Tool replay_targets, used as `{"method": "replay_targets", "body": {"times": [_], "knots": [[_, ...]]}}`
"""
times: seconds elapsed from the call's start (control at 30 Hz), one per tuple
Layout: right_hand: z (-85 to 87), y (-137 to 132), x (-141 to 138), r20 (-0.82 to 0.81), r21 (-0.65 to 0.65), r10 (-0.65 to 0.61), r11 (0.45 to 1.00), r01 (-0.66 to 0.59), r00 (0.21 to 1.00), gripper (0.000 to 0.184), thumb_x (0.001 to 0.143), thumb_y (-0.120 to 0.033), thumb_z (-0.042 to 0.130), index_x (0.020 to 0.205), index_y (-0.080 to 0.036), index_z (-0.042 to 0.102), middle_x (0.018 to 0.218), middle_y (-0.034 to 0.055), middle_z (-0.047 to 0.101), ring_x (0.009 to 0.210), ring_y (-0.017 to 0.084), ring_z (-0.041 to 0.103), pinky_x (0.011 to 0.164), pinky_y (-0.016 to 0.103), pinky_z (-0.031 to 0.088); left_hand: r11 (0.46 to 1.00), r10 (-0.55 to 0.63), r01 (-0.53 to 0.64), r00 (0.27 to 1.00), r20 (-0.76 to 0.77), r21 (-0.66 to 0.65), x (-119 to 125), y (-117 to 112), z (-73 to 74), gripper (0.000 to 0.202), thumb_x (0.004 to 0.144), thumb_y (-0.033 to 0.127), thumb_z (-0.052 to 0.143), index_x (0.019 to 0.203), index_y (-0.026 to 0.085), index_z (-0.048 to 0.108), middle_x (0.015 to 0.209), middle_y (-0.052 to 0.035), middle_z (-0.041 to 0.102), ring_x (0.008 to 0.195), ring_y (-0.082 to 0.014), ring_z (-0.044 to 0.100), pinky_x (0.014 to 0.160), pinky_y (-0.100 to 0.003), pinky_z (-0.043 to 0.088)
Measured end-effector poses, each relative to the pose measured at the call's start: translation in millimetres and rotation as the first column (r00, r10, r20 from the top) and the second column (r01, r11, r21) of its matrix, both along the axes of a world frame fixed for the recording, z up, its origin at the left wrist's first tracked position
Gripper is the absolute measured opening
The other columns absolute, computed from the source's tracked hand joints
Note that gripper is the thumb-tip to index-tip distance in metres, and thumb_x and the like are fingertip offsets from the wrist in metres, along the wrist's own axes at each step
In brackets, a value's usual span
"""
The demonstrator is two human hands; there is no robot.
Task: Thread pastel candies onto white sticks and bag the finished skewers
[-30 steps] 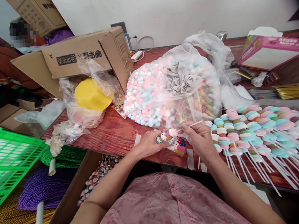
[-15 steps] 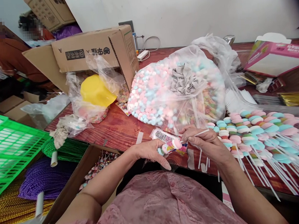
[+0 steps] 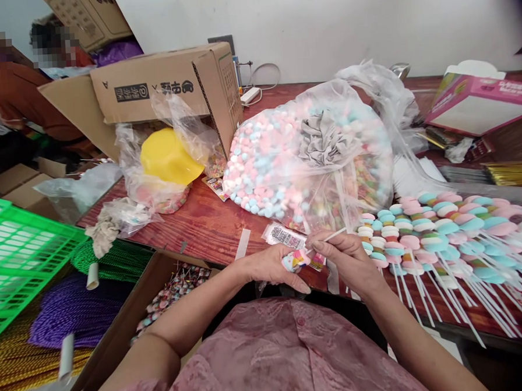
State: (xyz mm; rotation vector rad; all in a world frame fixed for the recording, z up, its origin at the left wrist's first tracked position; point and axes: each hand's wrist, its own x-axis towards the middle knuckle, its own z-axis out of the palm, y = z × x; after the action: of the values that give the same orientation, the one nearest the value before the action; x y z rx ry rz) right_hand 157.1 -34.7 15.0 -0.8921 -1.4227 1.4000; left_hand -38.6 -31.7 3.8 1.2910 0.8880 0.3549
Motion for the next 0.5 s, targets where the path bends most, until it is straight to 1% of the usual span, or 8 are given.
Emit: {"method": "replay_targets", "body": {"times": [0.03,0.1,0.2,0.27,0.33,0.4,0.5], "knots": [[-1.3,0,-3,-0.002,-0.022,-0.023,0.999,0.023,1.0,0.021,0.082,-0.041,0.073,0.072,-0.023,0.076,0.07,0.002,0.07,0.068,0.016,0.062,0.067,0.027,0.05,1.0,0.0,0.0,1.0,-0.002,0.001,1,0,1.0,0.05,0.052,0.038,0.091,0.088,0.015,0.064,0.059,0.0079,0.054,0.046,-0.0055,0.044,0.044,-0.019,0.035],[-1.6,3,-7,0.01,-0.055,-0.047,0.997,0.048,0.999,0.024,0.079,-0.044,0.074,0.071,-0.022,0.075,0.066,0.0017,0.069,0.064,0.015,0.061,0.065,0.027,0.05,0.999,-0.044,0.045,0.999,0.005,-0.024,1,1,3.8,0.05,0.059,0.04,0.088,0.096,0.015,0.065,0.06,0.0077,0.054,0.045,-0.0053,0.044,0.044,-0.019,0.036],[4.8,10,-5,0.034,-0.08,-0.083,0.993,0.086,0.996,0.026,0.075,-0.047,0.077,0.075,-0.021,0.076,0.071,0.0025,0.072,0.067,0.016,0.063,0.066,0.028,0.051,0.999,-0.034,0.034,0.999,-0.003,-0.017,-3,4,9.5,0.051,0.064,0.04,0.086,0.103,0.015,0.065,0.061,0.0068,0.057,0.045,-0.0054,0.046,0.045,-0.019,0.037],[13.4,15,1,0.033,-0.054,-0.145,0.988,0.146,0.989,0.027,0.071,-0.049,0.08,0.079,-0.023,0.077,0.077,0.0028,0.074,0.071,0.017,0.065,0.067,0.029,0.052,0.999,-0.033,0.033,0.999,0.018,-0.015,-4,6,13.4,0.051,0.065,0.038,0.085,0.106,0.015,0.066,0.065,0.0054,0.06,0.048,-0.0059,0.048,0.047,-0.019,0.038],[23.2,18,5,0.034,-0.002,-0.184,0.983,0.184,0.982,0.026,0.07,-0.049,0.08,0.078,-0.025,0.077,0.077,0.0025,0.073,0.072,0.018,0.065,0.066,0.029,0.052,0.999,-0.036,0.036,0.998,0.048,-0.011,-4,7,16.8,0.052,0.065,0.036,0.085,0.108,0.016,0.066,0.071,0.0041,0.063,0.052,-0.0066,0.05,0.048,-0.019,0.039],[30.9,20,5,0.06,0.041,-0.18,0.983,0.177,0.982,0.025,0.071,-0.049,0.079,0.074,-0.025,0.076,0.073,0.0022,0.071,0.07,0.018,0.063,0.064,0.028,0.05,0.999,-0.042,0.042,0.997,0.057,0.006,-1,8,19.1,0.051,0.065,0.035,0.085,0.109,0.016,0.066,0.073,0.0039,0.063,0.052,-0.0067,0.05,0.048,-0.019,0.038],[33.3,19,-2,0.094,0.037,-0.14,0.99,0.137,0.986,0.028,0.074,-0.049,0.077,0.068,-0.022,0.073,0.065,0.0012,0.065,0.063,0.015,0.056,0.058,0.026,0.046,0.998,-0.058,0.056,0.997,0.053,0.037,4,8,19.5,0.044,0.066,0.034,0.084,0.101,0.015,0.067,0.063,0.0064,0.058,0.048,-0.0058,0.047,0.047,-0.019,0.038]]}}
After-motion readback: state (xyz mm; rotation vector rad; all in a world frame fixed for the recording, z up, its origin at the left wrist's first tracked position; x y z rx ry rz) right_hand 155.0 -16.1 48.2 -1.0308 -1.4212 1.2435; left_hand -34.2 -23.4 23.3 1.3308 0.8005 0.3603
